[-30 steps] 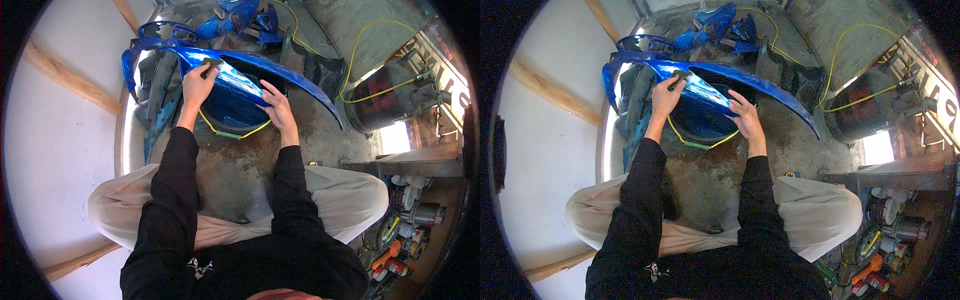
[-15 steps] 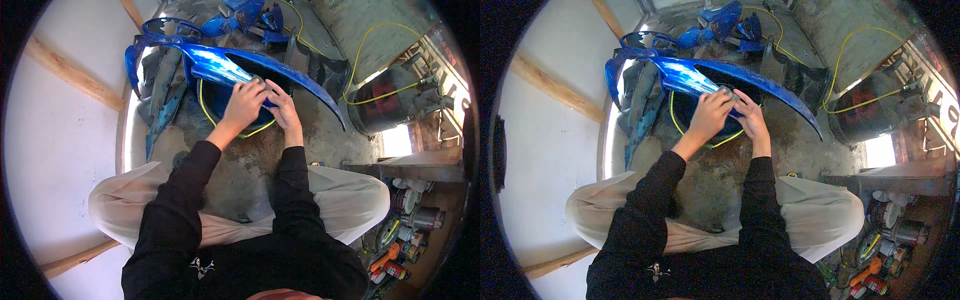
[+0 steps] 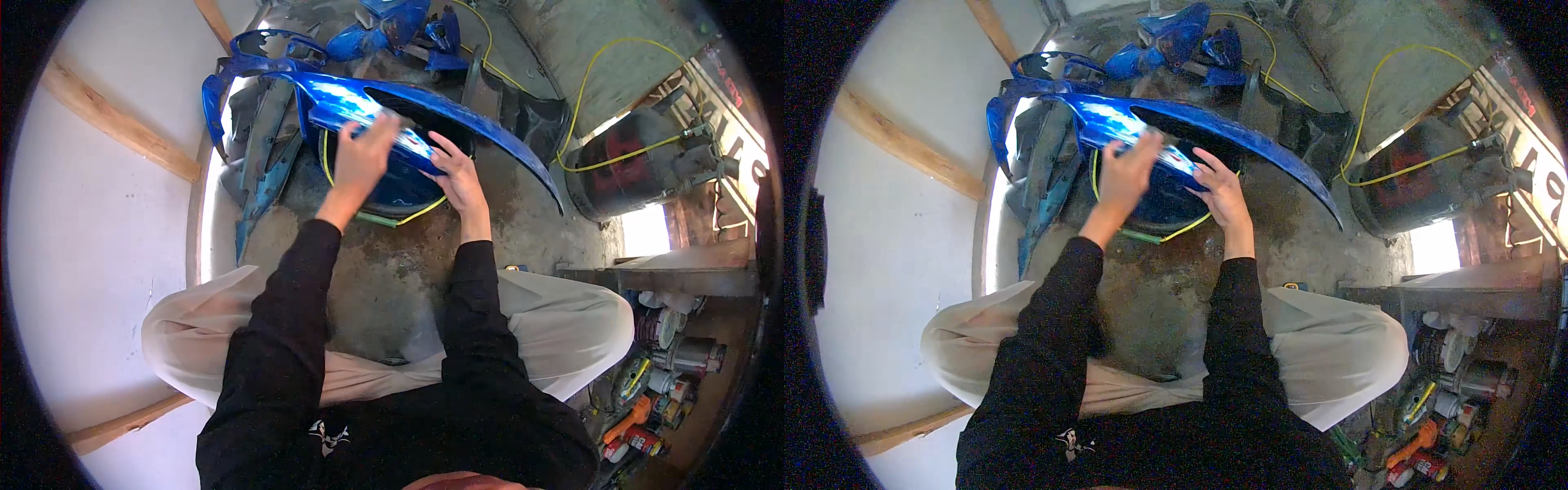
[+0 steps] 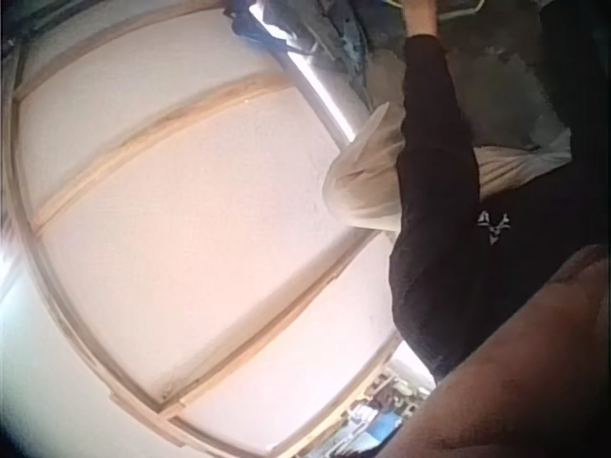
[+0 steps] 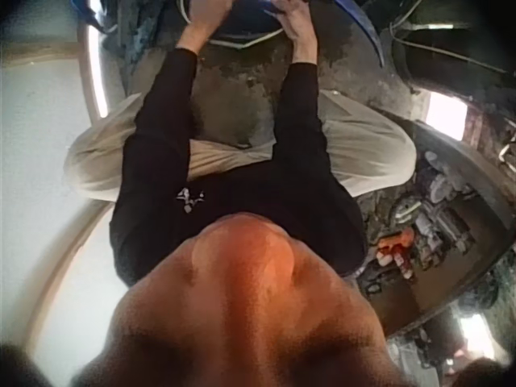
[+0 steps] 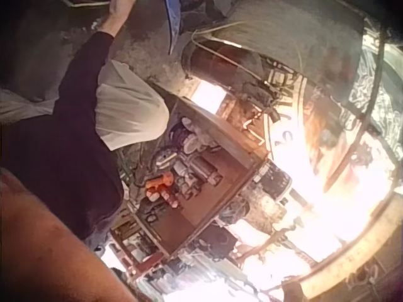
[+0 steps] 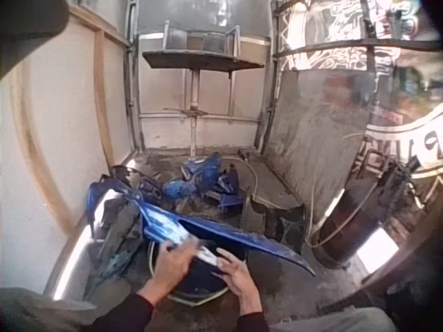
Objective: The person wet sands a motorcycle fairing with sandpaper by hand over a bucket of water.
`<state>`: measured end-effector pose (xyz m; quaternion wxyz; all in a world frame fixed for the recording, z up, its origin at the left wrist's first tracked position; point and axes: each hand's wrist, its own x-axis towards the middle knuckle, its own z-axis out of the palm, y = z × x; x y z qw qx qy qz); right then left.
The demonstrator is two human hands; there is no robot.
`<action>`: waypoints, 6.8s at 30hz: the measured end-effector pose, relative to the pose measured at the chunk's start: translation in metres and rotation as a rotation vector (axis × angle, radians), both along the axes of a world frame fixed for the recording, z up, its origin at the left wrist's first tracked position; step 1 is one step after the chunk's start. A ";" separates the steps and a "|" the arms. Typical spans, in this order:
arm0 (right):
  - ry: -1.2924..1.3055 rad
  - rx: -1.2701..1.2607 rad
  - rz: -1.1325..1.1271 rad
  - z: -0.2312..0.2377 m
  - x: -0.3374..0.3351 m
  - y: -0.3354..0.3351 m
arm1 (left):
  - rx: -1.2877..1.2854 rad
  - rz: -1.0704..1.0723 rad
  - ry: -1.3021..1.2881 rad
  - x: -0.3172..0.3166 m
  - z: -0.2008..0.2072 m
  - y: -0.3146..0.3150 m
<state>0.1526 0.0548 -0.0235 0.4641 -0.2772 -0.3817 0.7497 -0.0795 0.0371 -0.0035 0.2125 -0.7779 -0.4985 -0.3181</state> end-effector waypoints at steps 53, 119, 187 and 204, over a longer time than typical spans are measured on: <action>0.000 -0.012 -0.044 0.003 -0.008 -0.009 | -0.026 0.406 -0.128 -0.039 0.024 0.022; -0.208 -0.054 -0.076 0.015 -0.015 -0.006 | -0.307 0.141 -1.274 -0.081 0.050 0.039; 0.149 -0.162 -0.058 0.006 -0.004 -0.005 | -0.019 0.055 -0.498 0.041 0.008 -0.007; 0.144 -0.091 -0.030 0.000 0.004 -0.004 | -0.131 -0.257 -0.121 0.061 -0.007 -0.036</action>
